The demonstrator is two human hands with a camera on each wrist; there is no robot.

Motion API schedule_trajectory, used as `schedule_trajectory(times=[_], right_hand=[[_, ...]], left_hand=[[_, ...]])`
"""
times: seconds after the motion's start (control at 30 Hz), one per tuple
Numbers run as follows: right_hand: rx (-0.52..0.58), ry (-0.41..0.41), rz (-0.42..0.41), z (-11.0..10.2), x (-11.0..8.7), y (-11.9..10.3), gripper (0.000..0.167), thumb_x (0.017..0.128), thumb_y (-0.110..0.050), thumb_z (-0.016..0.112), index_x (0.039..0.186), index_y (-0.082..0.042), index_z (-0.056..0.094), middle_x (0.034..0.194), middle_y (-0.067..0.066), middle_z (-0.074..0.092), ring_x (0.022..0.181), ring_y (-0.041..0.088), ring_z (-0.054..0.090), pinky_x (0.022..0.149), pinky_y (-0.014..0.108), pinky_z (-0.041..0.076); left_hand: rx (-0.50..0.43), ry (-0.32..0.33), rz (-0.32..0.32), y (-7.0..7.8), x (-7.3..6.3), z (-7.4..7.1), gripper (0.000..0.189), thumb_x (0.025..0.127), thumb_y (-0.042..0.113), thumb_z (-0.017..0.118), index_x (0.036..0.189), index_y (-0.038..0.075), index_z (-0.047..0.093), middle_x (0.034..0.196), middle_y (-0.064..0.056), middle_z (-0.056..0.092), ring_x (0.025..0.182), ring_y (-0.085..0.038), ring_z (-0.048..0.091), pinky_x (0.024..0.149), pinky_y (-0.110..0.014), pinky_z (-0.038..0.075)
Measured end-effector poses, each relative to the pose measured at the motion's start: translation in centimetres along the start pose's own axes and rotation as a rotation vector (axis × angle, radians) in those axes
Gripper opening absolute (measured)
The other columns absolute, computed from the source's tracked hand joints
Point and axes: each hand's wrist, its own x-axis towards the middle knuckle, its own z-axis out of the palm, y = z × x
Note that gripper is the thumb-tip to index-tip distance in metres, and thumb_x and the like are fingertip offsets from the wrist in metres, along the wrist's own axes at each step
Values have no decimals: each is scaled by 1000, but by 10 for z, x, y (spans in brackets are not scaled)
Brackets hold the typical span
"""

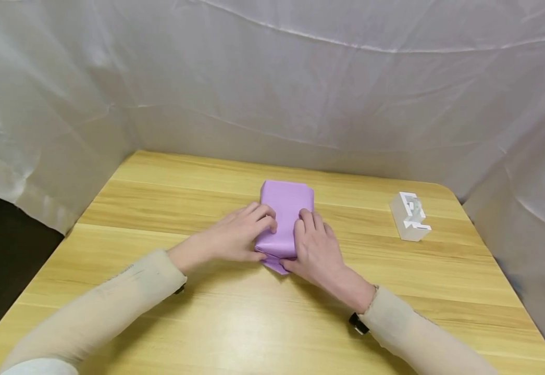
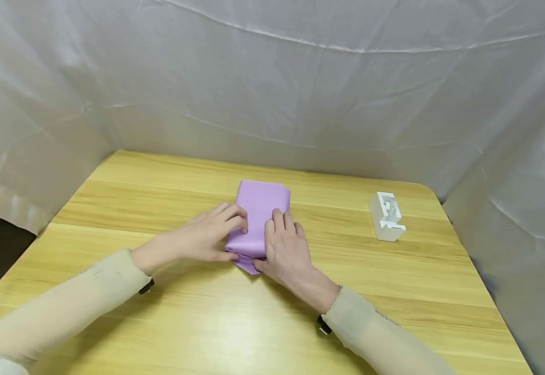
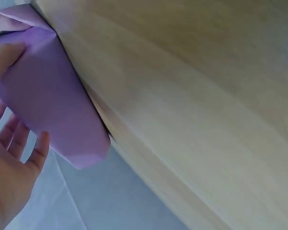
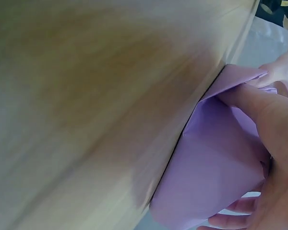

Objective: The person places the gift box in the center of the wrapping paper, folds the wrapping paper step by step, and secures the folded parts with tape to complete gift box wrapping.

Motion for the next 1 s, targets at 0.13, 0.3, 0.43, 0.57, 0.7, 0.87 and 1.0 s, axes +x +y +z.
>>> schedule_trajectory(times=[0.13, 0.3, 0.43, 0.57, 0.7, 0.87, 1.0], right_hand=[[37, -10, 8, 0, -2, 2, 105, 63, -68, 90, 125, 7, 49, 137, 24, 48, 122, 38, 52, 93, 50, 56], [204, -9, 1, -5, -9, 7, 112, 64, -60, 94, 140, 5, 44, 145, 24, 44, 133, 41, 46, 108, 57, 46], [333, 70, -86, -17, -23, 9, 93, 74, -46, 91, 140, 2, 48, 147, 22, 46, 136, 40, 46, 116, 56, 37], [449, 104, -303, -29, -40, 3, 59, 85, -28, 83, 133, -2, 61, 138, 14, 60, 129, 32, 56, 112, 50, 44], [454, -78, -534, -34, -51, -8, 54, 95, -27, 74, 141, -2, 60, 144, 12, 61, 134, 28, 57, 112, 46, 46], [352, -351, -579, -31, -51, -18, 69, 105, -43, 59, 158, -2, 40, 164, 14, 39, 150, 27, 39, 121, 42, 34], [300, -456, -540, -27, -49, -21, 76, 107, -53, 49, 161, -2, 34, 168, 16, 28, 155, 28, 29, 124, 41, 28]], left_hand=[[-8, -15, -34, 0, 1, 2, 58, 75, 35, 92, 117, 17, 57, 134, -1, 49, 115, -18, 46, 85, -31, 52], [-80, -31, -88, 0, 2, 1, 58, 74, 32, 93, 117, 18, 56, 135, 0, 47, 118, -19, 44, 87, -32, 52], [-132, -40, -114, 0, 3, 0, 59, 73, 30, 94, 116, 20, 55, 134, 2, 46, 120, -18, 42, 89, -33, 51], [-149, -36, -104, -1, 3, -1, 59, 73, 30, 95, 115, 20, 55, 134, 3, 45, 119, -18, 41, 88, -34, 50], [-146, -35, -97, -3, 3, -1, 60, 72, 30, 95, 115, 20, 55, 134, 3, 45, 119, -18, 41, 90, -33, 50], [-141, -52, -105, -3, 4, -2, 60, 72, 29, 95, 115, 21, 54, 134, 4, 44, 119, -17, 40, 89, -33, 50], [-141, -72, -110, -2, 4, -2, 59, 73, 29, 95, 115, 22, 54, 135, 4, 44, 119, -17, 41, 87, -32, 51]])
